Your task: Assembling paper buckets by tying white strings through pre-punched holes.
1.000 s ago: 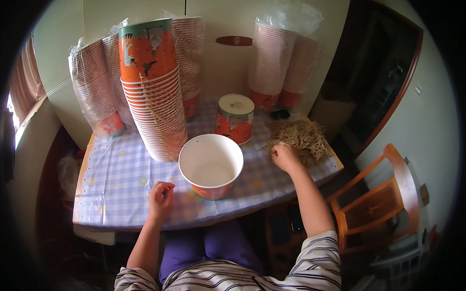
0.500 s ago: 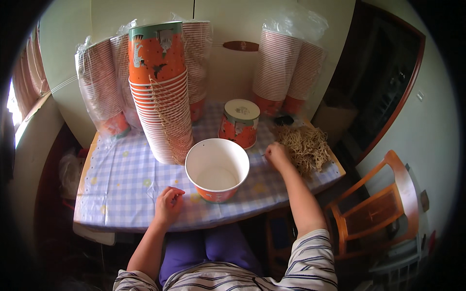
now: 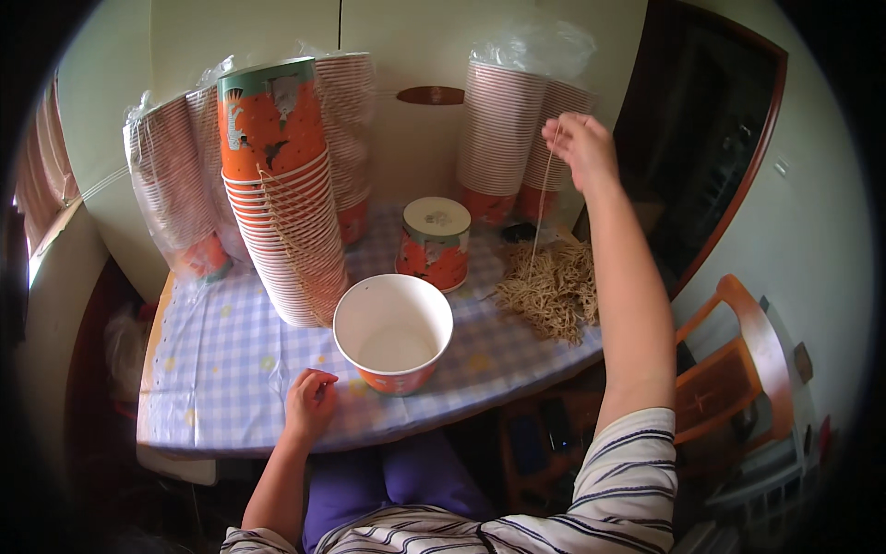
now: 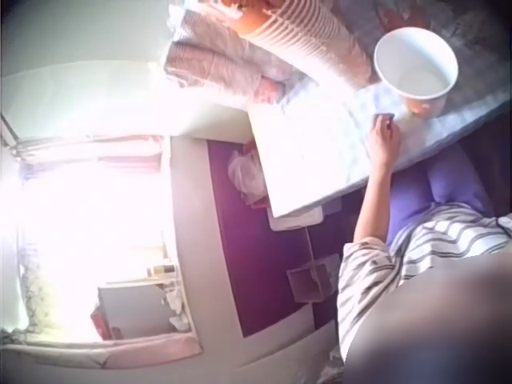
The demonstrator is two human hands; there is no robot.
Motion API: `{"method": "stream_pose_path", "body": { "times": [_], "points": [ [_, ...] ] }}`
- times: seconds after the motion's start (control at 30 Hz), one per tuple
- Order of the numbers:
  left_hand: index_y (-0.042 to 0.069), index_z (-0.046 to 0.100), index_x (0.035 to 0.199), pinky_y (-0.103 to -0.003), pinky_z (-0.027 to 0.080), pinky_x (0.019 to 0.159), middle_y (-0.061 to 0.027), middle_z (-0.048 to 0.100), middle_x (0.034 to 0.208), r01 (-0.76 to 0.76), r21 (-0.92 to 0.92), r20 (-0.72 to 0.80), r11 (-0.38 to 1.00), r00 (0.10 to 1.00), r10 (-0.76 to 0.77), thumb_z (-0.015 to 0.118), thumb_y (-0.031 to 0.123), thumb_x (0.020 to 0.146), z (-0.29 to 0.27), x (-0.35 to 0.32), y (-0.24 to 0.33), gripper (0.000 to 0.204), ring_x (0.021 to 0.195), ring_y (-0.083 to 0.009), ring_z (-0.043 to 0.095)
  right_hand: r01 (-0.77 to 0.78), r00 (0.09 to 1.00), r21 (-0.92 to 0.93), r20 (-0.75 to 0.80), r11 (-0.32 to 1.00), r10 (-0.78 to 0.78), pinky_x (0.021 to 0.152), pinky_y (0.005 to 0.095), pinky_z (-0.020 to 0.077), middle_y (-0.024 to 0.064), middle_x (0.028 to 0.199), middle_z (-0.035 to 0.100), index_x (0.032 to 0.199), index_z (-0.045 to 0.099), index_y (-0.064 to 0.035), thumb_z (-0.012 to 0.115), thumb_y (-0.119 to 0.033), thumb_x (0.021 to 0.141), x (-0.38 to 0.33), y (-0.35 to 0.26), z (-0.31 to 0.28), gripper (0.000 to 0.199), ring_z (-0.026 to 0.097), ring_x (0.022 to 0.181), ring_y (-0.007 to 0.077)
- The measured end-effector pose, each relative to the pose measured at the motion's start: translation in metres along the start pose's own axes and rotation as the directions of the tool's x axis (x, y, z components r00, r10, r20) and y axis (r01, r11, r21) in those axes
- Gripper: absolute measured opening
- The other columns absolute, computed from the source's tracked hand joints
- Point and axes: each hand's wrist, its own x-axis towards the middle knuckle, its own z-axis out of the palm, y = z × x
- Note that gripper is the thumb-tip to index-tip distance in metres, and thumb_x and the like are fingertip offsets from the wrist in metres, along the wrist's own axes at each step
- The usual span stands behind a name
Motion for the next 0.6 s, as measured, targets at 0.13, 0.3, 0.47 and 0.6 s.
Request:
{"method": "stream_pose_path", "body": {
  "times": [0.13, 0.3, 0.47, 0.6],
  "points": [
    [0.002, 0.063, 0.084, -0.029, 0.052, 0.057, -0.0112, 0.061, 0.086, 0.009, -0.011, 0.004, 1.000, 1.000, -0.009, 0.058, -0.003, 0.076, -0.001, 0.000, 0.002, 0.011, 0.066, -0.0238, 0.062, 0.051, 0.992, 0.084, 0.115, 0.995, -0.060, 0.063, 0.0263, 0.0499, 0.0120, 0.089, 0.063, 0.095, 0.053, -0.0021, 0.056, -0.013, 0.089, -0.015, -0.042, 0.004, 0.013, 0.057, 0.064, 0.0127],
    [0.002, 0.063, 0.085, -0.030, 0.052, 0.058, -0.0112, 0.062, 0.086, -0.012, -0.049, -0.018, 0.999, 1.000, 0.011, 0.059, -0.002, 0.076, 0.000, -0.001, 0.000, 0.011, 0.066, -0.0238, 0.062, -0.059, 0.960, 0.024, 0.277, 0.998, 0.050, 0.041, 0.0195, 0.0303, 0.0084, 0.076, 0.061, 0.090, 0.056, -0.0040, 0.060, -0.014, 0.087, -0.081, -0.037, 0.018, 0.011, 0.035, 0.043, 0.0042],
    [0.002, 0.063, 0.085, -0.028, 0.049, 0.061, -0.0098, 0.062, 0.082, 0.034, -0.106, -0.039, 0.994, 0.999, -0.038, 0.061, -0.002, 0.075, -0.014, -0.013, 0.018, 0.011, 0.068, -0.0186, 0.060, -0.085, 0.784, -0.158, 0.598, 0.984, 0.164, 0.054, 0.0176, 0.0431, 0.0047, 0.078, 0.065, 0.090, 0.062, -0.0034, 0.062, -0.008, 0.085, -0.199, -0.011, 0.058, 0.007, 0.054, 0.062, 0.0030],
    [0.000, 0.064, 0.090, -0.024, 0.046, 0.065, -0.0071, 0.062, 0.080, 0.202, -0.400, 0.224, 0.894, 0.967, -0.118, 0.061, 0.003, 0.082, -0.008, -0.026, 0.052, 0.009, 0.068, -0.0115, 0.057, 0.176, 0.640, -0.299, 0.759, 0.938, 0.121, 0.068, 0.0246, 0.0490, 0.0071, 0.083, 0.066, 0.099, 0.064, -0.0017, 0.064, -0.002, 0.082, -0.282, 0.014, 0.069, 0.017, 0.062, 0.077, 0.0118]
  ]
}}
